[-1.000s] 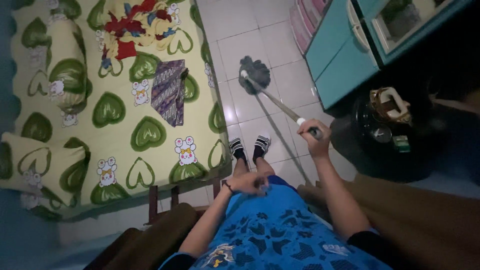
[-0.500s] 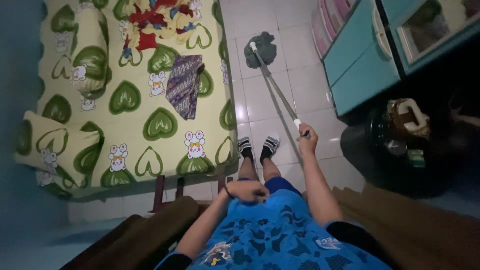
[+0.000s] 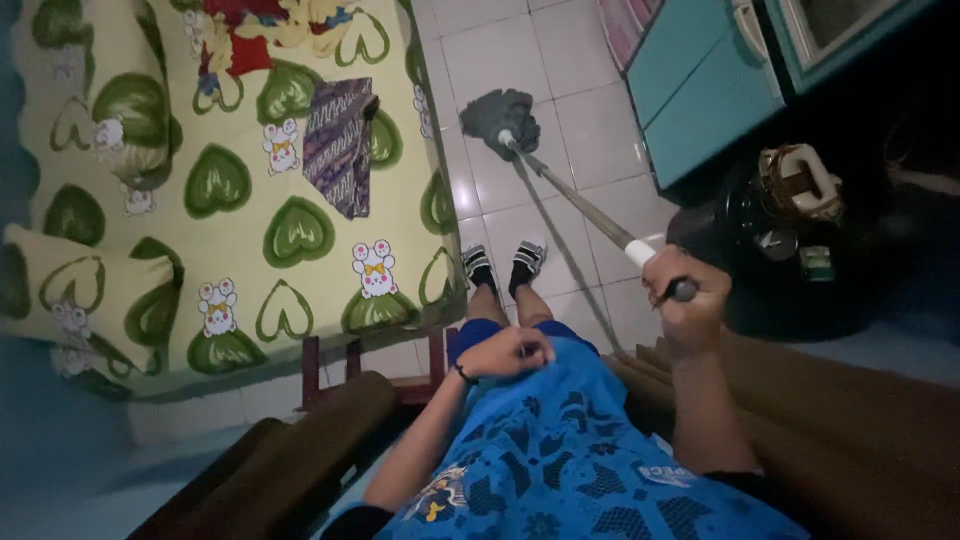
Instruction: Assembling a floor mop by connecting the handle segments and the mop head.
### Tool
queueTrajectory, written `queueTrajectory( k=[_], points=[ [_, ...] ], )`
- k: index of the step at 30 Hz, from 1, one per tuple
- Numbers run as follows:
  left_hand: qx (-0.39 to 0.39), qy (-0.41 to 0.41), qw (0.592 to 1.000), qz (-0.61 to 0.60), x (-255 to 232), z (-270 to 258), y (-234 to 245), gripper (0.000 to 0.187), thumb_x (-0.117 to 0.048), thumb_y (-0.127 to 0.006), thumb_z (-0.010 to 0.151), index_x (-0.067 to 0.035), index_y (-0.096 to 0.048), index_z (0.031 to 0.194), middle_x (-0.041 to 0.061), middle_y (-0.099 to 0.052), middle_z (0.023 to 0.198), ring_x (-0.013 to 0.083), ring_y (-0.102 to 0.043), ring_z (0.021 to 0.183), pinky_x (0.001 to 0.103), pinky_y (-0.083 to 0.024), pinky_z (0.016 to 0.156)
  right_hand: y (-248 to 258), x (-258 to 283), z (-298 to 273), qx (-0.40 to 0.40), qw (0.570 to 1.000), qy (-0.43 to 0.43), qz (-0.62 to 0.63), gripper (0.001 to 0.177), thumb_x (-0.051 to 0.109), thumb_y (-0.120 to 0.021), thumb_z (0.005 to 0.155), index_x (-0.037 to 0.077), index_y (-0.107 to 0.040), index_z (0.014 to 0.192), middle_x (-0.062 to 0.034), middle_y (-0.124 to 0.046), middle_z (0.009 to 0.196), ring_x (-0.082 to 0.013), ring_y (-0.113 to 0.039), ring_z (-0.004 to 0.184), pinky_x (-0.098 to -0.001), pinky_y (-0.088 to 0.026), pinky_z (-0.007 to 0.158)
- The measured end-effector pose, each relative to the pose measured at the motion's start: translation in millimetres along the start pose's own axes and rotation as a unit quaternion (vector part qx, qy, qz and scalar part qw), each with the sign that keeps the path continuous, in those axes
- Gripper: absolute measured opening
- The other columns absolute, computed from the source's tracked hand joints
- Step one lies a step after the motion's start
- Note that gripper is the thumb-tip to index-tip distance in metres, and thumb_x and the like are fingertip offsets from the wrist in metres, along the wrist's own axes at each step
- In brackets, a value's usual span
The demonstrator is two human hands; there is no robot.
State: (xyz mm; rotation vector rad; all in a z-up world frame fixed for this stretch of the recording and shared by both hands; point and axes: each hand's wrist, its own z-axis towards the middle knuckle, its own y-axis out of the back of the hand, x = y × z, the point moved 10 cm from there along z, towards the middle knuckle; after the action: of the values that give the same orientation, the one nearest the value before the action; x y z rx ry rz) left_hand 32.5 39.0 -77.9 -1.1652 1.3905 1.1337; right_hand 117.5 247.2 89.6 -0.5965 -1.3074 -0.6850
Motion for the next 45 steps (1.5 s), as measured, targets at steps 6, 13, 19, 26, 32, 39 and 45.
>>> queueTrajectory(
  k=[6, 13, 19, 26, 32, 39, 45],
  points=[
    [-0.036, 0.124, 0.927, 0.353, 175.9, -2.8, -3.8, 0.031, -0.032, -0.068, 0.091, -0.002, -0.074, 0.094, 0.022, -0.073, 0.09, 0.0415, -0.07, 0.084, 0.05, -0.056, 0.076, -32.5, -1.2, -12.0, 0.095, 0.986, 0.13, -0.031, 0.059, 0.064, -0.069, 0.094, 0.013, -0.052, 0.071, 0.0004, -0.056, 0.071, -0.0125, -0.057, 0.067, -0.0284, -0.046, 0.07],
    [0.018, 0.284, 0.884, 0.371, 253.6, -40.4, -32.8, 0.029, -0.025, -0.058, 0.091, -0.004, -0.078, 0.094, 0.024, -0.072, 0.095, 0.0398, -0.072, 0.091, 0.05, -0.058, 0.081, -64.4, -40.7, -6.1, 0.099, 0.987, 0.122, -0.022, 0.058, 0.065, -0.062, 0.094, 0.016, -0.048, 0.067, 0.0037, -0.054, 0.067, -0.0116, -0.055, 0.064, -0.031, -0.045, 0.069],
    [-0.029, 0.219, 0.901, 0.372, 242.3, -50.4, -21.3, 0.038, -0.02, -0.056, 0.09, -0.01, -0.067, 0.125, 0.023, -0.072, 0.103, 0.0409, -0.071, 0.096, 0.052, -0.057, 0.081, -127.2, -67.6, 55.9, 0.088, 0.969, 0.191, -0.128, 0.025, -0.009, -0.065, 0.074, 0.01, -0.048, 0.073, -0.0044, -0.06, 0.076, -0.0209, -0.061, 0.077, -0.0386, -0.044, 0.081],
    [-0.099, 0.256, 0.9, 0.339, 220.0, -77.9, 22.5, 0.058, -0.027, -0.065, 0.087, -0.009, -0.049, 0.14, 0.027, -0.064, 0.118, 0.0456, -0.065, 0.101, 0.056, -0.054, 0.081, -121.4, -163.1, 132.5, 0.058, 0.987, 0.127, -0.077, 0.019, -0.016, -0.049, 0.072, 0.002, -0.048, 0.074, -0.0069, -0.064, 0.078, -0.0222, -0.062, 0.079, -0.0323, -0.045, 0.086],
    [-0.166, 0.12, 0.945, 0.255, 106.8, -44.3, 49.6, 0.061, -0.021, -0.066, 0.089, -0.005, -0.046, 0.144, 0.026, -0.064, 0.113, 0.0457, -0.063, 0.105, 0.052, -0.052, 0.087, -95.3, -297.1, 70.0, 0.101, 0.972, 0.081, -0.195, 0.02, -0.013, -0.057, 0.07, 0.004, -0.048, 0.072, -0.0109, -0.061, 0.077, -0.0251, -0.059, 0.075, -0.033, -0.044, 0.07],
    [-0.19, -0.047, 0.971, 0.138, -52.1, -4.8, 57.6, 0.05, -0.013, -0.062, 0.099, -0.009, -0.049, 0.147, 0.018, -0.061, 0.124, 0.0329, -0.065, 0.117, 0.04, -0.052, 0.101, -77.6, -266.1, -29.8, 0.134, 0.989, -0.001, -0.06, 0.036, -0.017, -0.049, 0.058, 0.007, -0.027, 0.073, -0.003, -0.041, 0.067, -0.0178, -0.04, 0.064, -0.0275, -0.039, 0.074],
    [-0.137, -0.128, 0.971, 0.147, -154.8, 13.3, 45.2, 0.067, -0.017, -0.076, 0.089, -0.014, -0.047, 0.149, 0.019, -0.045, 0.145, 0.0386, -0.048, 0.135, 0.045, -0.045, 0.112, -67.0, -71.7, -8.6, 0.222, 0.969, -0.112, -0.018, 0.025, -0.007, -0.062, 0.068, 0.01, -0.043, 0.07, -0.0036, -0.053, 0.078, -0.0172, -0.055, 0.073, -0.0311, -0.048, 0.066]
  ],
)
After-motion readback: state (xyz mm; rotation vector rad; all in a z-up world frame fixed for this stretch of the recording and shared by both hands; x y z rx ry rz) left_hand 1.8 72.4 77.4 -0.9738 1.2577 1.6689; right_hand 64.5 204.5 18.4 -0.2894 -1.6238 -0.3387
